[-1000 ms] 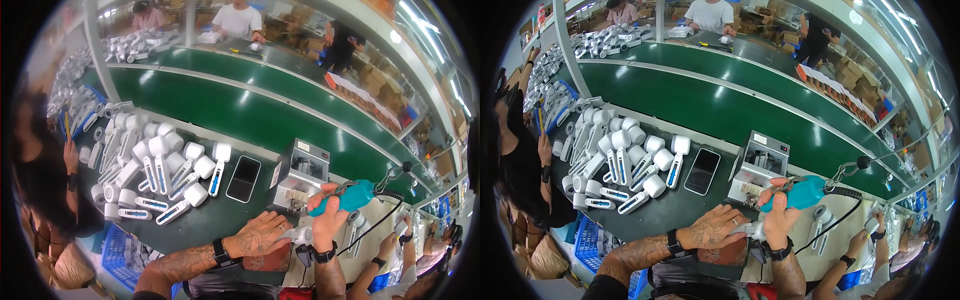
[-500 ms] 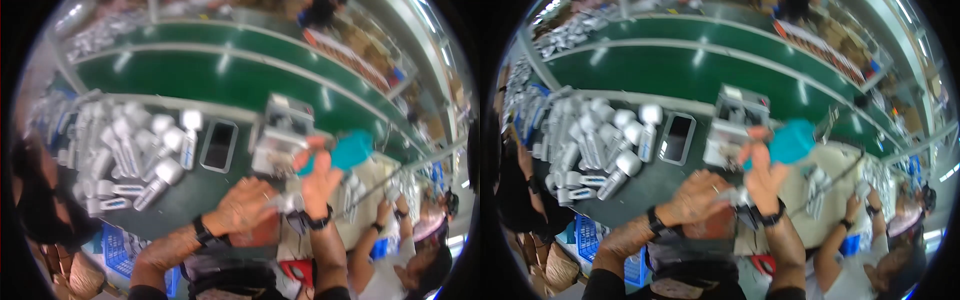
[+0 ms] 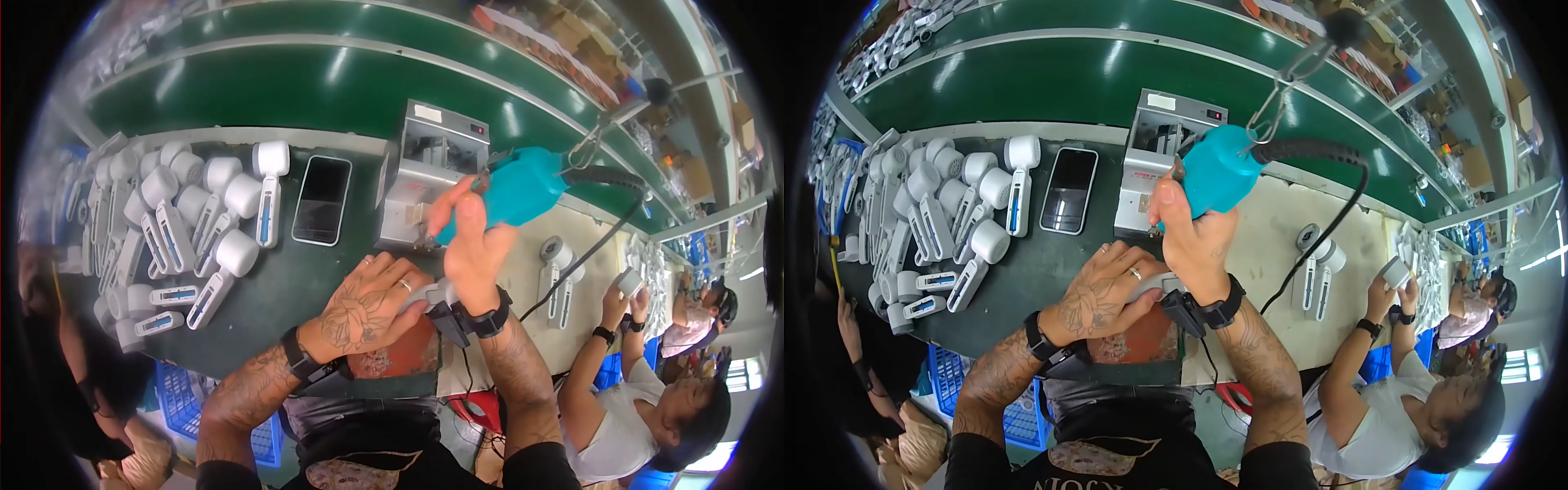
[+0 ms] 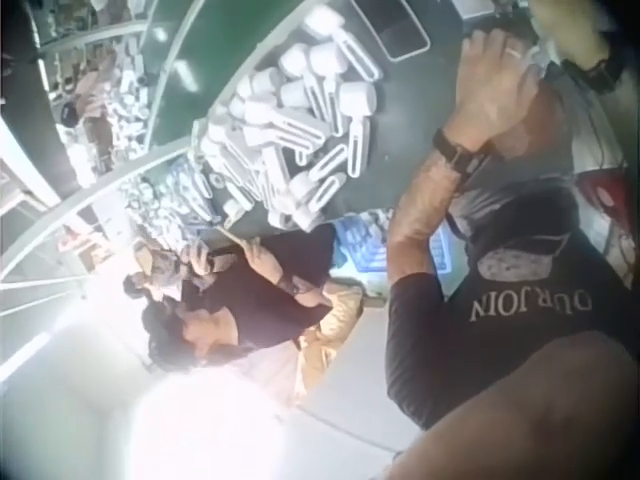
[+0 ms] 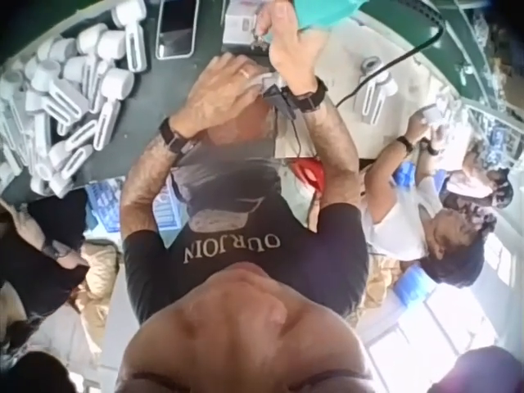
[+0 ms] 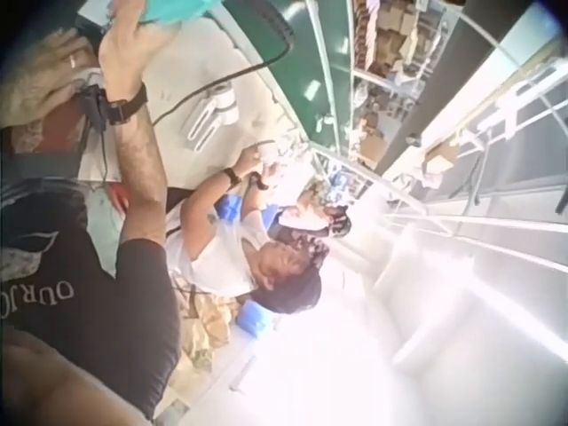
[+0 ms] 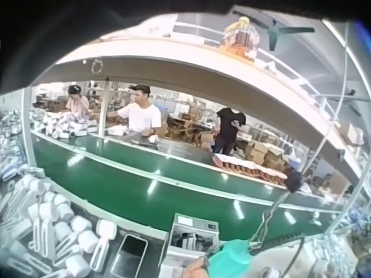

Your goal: The person picks up a handheld fan from a pile, places it into a machine, and uses a handheld power tool to drive a screw into the handle. They then set the fan down and repeat the process with another handheld fan.

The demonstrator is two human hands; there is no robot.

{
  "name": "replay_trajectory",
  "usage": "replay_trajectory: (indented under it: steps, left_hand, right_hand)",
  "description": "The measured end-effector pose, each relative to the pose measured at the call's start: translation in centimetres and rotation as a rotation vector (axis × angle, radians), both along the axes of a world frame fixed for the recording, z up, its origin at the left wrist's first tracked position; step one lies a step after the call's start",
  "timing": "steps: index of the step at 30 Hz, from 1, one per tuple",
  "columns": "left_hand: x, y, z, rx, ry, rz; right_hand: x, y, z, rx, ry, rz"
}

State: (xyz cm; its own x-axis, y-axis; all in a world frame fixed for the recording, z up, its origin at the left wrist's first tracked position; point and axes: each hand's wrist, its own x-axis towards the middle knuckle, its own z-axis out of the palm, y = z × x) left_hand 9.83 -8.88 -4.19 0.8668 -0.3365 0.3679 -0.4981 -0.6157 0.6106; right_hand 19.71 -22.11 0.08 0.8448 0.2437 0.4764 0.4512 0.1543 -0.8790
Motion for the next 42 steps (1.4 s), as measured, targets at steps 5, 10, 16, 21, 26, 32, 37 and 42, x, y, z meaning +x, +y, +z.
replay_trajectory:
  steps: [5,10,16,21,26,32,37,42]
  left_hand:
    - [0.2,0.4,-0.4,0.034,-0.022,0.027]
    - [0.5,0.4,0.4,-0.002,0.005,-0.005]
    - [0.3,0.0,0.0,-0.031,0.053,-0.012]
    - [0.5,0.5,0.0,-0.029,0.047,-0.001]
    - [1.0,0.8,0.1,0.008,-0.010,-0.004]
    - [0.6,-0.6,-0.2,0.028,-0.031,0.001]
    - [-0.8,-0.6,0.1,0.031,-0.027,0.016]
    - [-3.7,-0.4,-0.5,0.217,-0.290,0.011]
  right_hand:
    - [-2.6,-1.0,1.9,0.017,0.118,-0.026]
    - [-6.0,-3.6,1.9,-0.014,0.117,-0.047]
    - [-6.8,-4.4,0.5,0.013,0.165,-0.039]
    - [-6.6,-3.8,-0.1,0.014,0.184,-0.073]
    - [-6.1,-3.4,-0.3,0.142,0.244,0.034]
    - [-7.4,-4.6,-1.6,0.157,0.243,0.001]
    - [-7.6,-5.2,-0.6,0.094,0.256,-0.052]
    - [-5.5,-7.2,1.7,0.485,0.060,-0.476]
